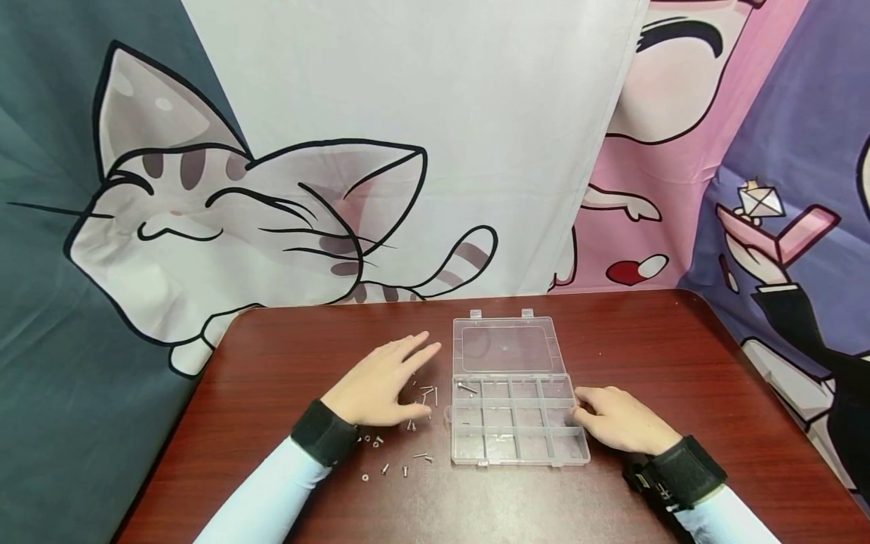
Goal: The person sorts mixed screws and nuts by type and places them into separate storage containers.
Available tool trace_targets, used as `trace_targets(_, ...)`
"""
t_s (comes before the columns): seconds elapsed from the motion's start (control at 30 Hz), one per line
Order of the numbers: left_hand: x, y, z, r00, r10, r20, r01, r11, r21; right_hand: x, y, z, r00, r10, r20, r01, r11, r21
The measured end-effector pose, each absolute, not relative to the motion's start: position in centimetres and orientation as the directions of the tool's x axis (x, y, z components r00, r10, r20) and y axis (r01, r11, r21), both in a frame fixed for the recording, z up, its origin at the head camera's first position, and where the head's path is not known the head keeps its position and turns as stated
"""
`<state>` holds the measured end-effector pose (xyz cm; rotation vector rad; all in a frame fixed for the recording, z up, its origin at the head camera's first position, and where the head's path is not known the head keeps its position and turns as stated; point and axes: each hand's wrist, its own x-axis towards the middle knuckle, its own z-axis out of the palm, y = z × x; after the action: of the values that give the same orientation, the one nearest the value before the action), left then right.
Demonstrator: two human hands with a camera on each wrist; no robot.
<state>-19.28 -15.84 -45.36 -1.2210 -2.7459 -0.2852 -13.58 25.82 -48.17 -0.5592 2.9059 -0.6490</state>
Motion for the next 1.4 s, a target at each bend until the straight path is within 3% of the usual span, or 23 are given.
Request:
trace_targets(0.2,-21.1,-17.6,-45.8,-0.708,0.681,0.187,0.705,0.698,0.130,-13.6,25.9,-48.2,-0.924,-0.382,-0.029,-0.331,0.834,-0.441)
trace_targets(0.63,-23.9,-19.3,-47.8,-0.697,0.672,0.249,0.705,0.706,0.070,-13.6,25.8,-48.2,-0.922,-0.385,-0.032,-0.331,0.831,-0.447)
trace_targets(1.13,-24.4,-19.3,-47.5,-0.693,0.673,0.260,0.703,0.710,0.034,-13.5,25.9,-48.3,-0.918,-0.397,-0.004,-0.353,0.819,-0.451)
trace_targets(1.4,-24.5,-19.4,-47.5,-0.727,0.657,0.201,0.677,0.734,0.050,-13.4,25.8,-48.0,-0.917,-0.398,-0.008,-0.350,0.817,-0.458)
